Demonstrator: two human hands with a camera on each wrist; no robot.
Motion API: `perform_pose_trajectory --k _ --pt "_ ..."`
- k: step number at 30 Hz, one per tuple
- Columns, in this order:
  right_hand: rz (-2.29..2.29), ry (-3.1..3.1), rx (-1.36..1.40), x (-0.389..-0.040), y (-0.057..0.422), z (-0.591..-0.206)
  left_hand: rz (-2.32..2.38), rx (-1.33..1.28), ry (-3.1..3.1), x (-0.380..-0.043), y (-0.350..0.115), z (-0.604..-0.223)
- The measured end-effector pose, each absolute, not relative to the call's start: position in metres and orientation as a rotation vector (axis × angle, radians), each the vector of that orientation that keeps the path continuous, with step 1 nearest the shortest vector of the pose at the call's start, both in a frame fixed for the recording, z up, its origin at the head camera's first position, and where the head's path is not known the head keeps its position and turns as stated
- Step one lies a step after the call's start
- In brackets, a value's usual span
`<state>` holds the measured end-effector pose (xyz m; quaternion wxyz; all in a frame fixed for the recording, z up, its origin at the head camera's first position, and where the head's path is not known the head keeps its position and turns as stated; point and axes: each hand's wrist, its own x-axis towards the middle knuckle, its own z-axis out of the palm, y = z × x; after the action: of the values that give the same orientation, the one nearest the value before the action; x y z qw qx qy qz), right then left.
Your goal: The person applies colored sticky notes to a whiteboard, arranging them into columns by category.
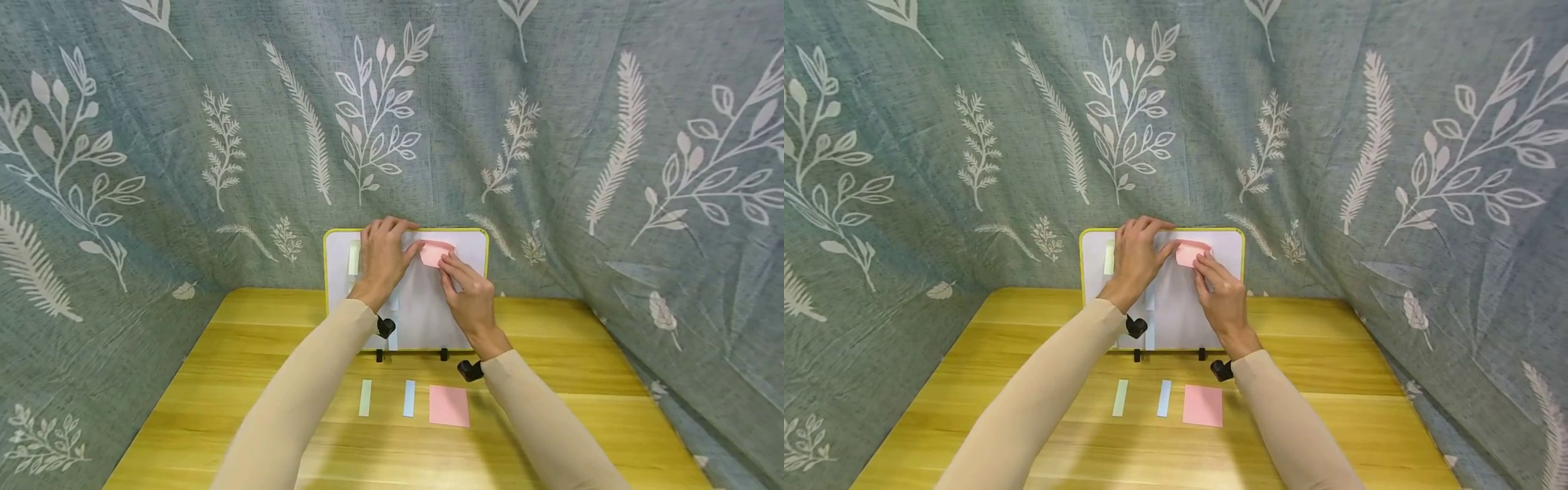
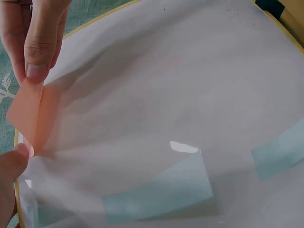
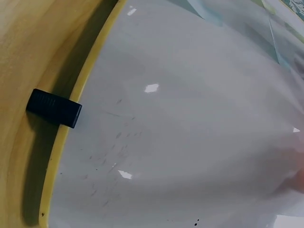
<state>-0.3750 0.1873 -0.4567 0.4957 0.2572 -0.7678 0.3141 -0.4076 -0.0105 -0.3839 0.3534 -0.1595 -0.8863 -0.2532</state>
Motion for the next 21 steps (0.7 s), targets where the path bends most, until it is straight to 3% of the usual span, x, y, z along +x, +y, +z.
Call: perform_pose_trajectory --k 21 --pt "0.454 -1.94 0.684 -0.376 0.19 -0.463 -0.729 -0.302 -2.2 -0.418 0.002 -0.388"
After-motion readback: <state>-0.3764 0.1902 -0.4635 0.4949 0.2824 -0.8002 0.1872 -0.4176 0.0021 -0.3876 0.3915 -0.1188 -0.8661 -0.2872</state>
